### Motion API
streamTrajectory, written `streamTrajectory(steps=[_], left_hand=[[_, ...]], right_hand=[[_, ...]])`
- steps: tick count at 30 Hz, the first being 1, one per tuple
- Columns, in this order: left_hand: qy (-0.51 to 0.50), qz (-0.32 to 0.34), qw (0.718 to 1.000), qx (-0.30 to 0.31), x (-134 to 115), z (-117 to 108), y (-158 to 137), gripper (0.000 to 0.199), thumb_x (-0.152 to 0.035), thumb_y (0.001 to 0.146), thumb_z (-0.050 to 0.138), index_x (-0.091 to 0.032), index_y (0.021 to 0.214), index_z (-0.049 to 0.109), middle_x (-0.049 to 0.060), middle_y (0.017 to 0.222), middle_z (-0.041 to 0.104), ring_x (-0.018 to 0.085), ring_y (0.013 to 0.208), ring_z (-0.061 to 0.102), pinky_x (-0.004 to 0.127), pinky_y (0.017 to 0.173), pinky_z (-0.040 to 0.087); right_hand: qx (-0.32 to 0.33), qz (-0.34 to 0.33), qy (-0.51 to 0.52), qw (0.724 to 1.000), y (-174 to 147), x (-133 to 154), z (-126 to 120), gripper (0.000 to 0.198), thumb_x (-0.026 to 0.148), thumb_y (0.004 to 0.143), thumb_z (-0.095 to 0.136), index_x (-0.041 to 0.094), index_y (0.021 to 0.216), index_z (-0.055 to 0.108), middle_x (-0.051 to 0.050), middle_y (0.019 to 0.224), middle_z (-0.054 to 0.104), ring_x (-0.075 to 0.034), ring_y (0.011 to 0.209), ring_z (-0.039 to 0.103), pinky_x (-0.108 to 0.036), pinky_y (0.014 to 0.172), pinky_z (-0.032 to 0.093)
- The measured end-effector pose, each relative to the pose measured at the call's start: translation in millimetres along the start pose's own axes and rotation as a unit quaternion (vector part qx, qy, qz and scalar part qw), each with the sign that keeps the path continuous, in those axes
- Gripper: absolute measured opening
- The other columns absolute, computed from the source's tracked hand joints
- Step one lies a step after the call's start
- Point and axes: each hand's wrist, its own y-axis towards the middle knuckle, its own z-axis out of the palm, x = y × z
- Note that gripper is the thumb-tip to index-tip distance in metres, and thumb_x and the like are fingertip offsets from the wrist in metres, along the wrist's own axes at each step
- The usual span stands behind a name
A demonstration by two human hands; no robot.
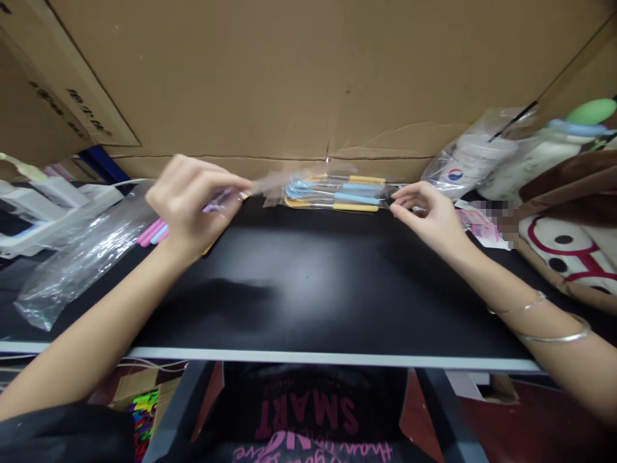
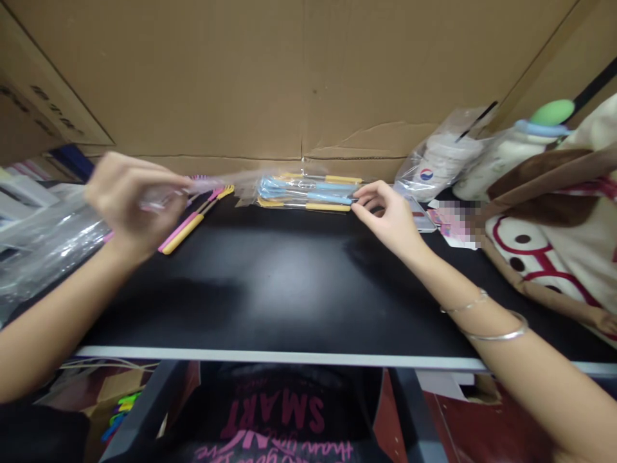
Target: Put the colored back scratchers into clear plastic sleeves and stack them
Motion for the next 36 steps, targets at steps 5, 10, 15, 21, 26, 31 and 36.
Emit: streamTrajectory(steps=[5,10,15,21,26,31,36], left_hand=[[-0.020,0.167,0.968,0.187,-27.1,18.0,-13.9,0.026,-0.028,0.104,0.050,-0.030,0.104,0.076,0.000,0.098,0.079,0.017,0.084,0.067,0.032,0.068,0.044],[-0.074,0.200,0.929,0.303,-55.3,31.7,-25.8,0.026,-0.031,0.105,0.049,-0.027,0.114,0.073,0.002,0.121,0.076,0.019,0.106,0.068,0.033,0.092,0.047],[-0.146,0.186,0.907,0.350,-60.5,35.8,-35.1,0.035,-0.038,0.106,0.047,-0.026,0.132,0.066,0.004,0.132,0.071,0.021,0.120,0.065,0.041,0.114,0.038],[-0.237,0.178,0.867,0.399,-63.7,35.3,-35.9,0.049,-0.053,0.103,0.047,-0.024,0.142,0.059,0.010,0.145,0.062,0.025,0.128,0.060,0.047,0.118,0.034],[-0.302,0.167,0.837,0.425,-67.3,36.5,-37.6,0.057,-0.056,0.098,0.055,-0.027,0.147,0.054,0.010,0.150,0.057,0.029,0.138,0.051,0.048,0.117,0.035],[-0.304,0.150,0.836,0.430,-67.3,38.9,-39.5,0.052,-0.053,0.101,0.050,-0.030,0.148,0.053,0.009,0.151,0.055,0.029,0.137,0.050,0.049,0.118,0.033],[-0.269,0.147,0.850,0.427,-65.5,39.0,-39.8,0.056,-0.056,0.103,0.044,-0.027,0.150,0.052,0.011,0.151,0.054,0.028,0.127,0.054,0.045,0.111,0.040]], right_hand=[[0.076,-0.058,-0.071,0.993,-13.1,12.5,12.0,0.015,0.039,0.084,0.063,0.024,0.086,0.065,-0.005,0.081,0.071,-0.022,0.073,0.066,-0.036,0.068,0.051],[0.158,-0.126,-0.093,0.975,-23.9,19.6,23.1,0.017,0.033,0.090,0.056,0.024,0.094,0.069,-0.007,0.093,0.076,-0.024,0.083,0.070,-0.040,0.080,0.055],[0.240,-0.156,-0.112,0.952,-28.2,15.9,27.8,0.036,0.039,0.095,0.054,0.026,0.126,0.068,-0.010,0.123,0.073,-0.029,0.114,0.068,-0.049,0.100,0.053],[0.298,-0.178,-0.106,0.932,-29.4,13.3,32.3,0.049,0.043,0.099,0.052,0.026,0.145,0.058,-0.012,0.140,0.065,-0.031,0.131,0.055,-0.056,0.110,0.046],[0.339,-0.187,-0.110,0.915,-27.0,4.3,35.5,0.053,0.050,0.100,0.050,0.028,0.147,0.056,-0.011,0.152,0.057,-0.032,0.138,0.047,-0.061,0.115,0.037],[0.326,-0.193,-0.128,0.917,-25.5,-1.4,35.4,0.052,0.051,0.100,0.048,0.030,0.147,0.057,-0.013,0.155,0.052,-0.033,0.141,0.044,-0.063,0.116,0.035],[0.296,-0.212,-0.147,0.920,-29.3,4.4,35.3,0.049,0.047,0.101,0.049,0.025,0.143,0.061,-0.015,0.155,0.051,-0.034,0.141,0.043,-0.062,0.116,0.036]])
